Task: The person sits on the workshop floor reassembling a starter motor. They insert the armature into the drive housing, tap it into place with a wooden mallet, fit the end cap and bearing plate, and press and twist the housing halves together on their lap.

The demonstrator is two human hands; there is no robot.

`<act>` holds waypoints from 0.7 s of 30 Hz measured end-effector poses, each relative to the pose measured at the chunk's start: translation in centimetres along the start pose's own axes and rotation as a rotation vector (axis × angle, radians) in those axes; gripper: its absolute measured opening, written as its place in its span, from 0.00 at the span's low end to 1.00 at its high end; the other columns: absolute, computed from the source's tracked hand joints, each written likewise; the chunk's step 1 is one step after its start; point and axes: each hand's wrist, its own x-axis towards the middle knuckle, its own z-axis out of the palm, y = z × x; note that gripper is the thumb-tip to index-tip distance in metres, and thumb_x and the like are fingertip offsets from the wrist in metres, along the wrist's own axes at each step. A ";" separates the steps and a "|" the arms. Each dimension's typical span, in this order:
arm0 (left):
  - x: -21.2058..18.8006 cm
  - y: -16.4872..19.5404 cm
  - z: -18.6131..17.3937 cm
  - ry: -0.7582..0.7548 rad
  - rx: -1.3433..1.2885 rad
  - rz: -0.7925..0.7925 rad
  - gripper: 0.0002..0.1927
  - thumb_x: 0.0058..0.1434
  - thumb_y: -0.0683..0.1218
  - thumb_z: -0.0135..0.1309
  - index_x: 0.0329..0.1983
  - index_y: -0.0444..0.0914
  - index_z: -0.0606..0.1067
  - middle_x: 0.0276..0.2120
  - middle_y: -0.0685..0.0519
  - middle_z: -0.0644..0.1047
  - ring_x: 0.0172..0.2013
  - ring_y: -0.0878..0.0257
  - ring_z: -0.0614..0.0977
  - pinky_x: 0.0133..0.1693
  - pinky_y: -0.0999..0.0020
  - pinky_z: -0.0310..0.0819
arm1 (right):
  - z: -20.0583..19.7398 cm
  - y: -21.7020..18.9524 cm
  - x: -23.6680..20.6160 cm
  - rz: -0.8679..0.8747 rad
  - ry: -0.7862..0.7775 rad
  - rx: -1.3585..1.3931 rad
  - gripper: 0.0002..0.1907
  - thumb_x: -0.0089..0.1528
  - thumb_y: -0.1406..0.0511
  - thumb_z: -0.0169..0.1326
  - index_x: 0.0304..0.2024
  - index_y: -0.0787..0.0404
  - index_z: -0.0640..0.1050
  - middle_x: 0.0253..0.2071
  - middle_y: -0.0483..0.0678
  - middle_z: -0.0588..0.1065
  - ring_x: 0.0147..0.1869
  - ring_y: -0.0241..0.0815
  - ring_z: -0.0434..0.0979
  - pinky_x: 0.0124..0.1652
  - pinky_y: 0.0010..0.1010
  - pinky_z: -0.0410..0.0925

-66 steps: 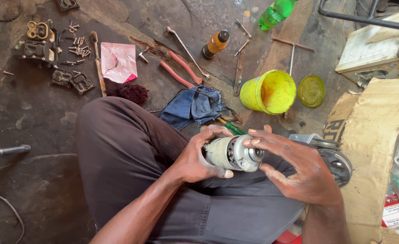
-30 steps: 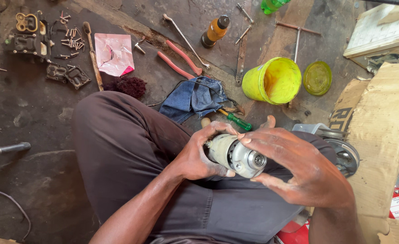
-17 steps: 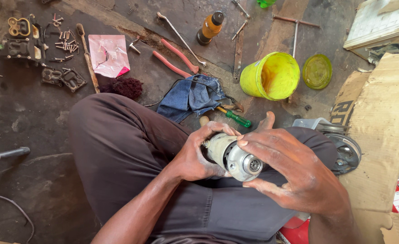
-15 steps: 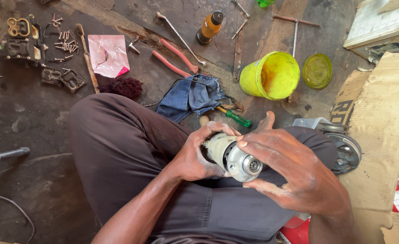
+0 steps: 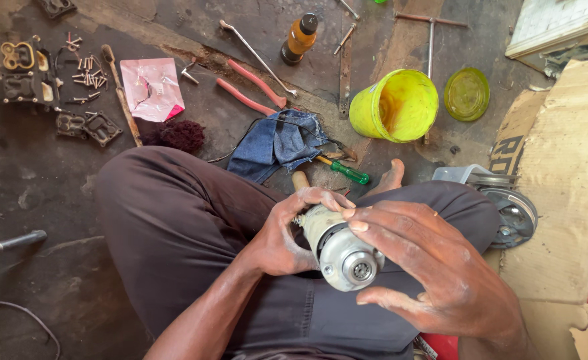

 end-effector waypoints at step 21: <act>-0.1 -0.3 0.3 0.008 -0.090 -0.063 0.42 0.48 0.39 0.76 0.64 0.39 0.67 0.60 0.47 0.75 0.65 0.57 0.77 0.67 0.58 0.73 | -1.0 3.3 -5.6 0.052 0.464 0.574 0.43 0.52 0.68 0.70 0.67 0.65 0.66 0.59 0.70 0.74 0.52 0.54 0.84 0.46 0.43 0.77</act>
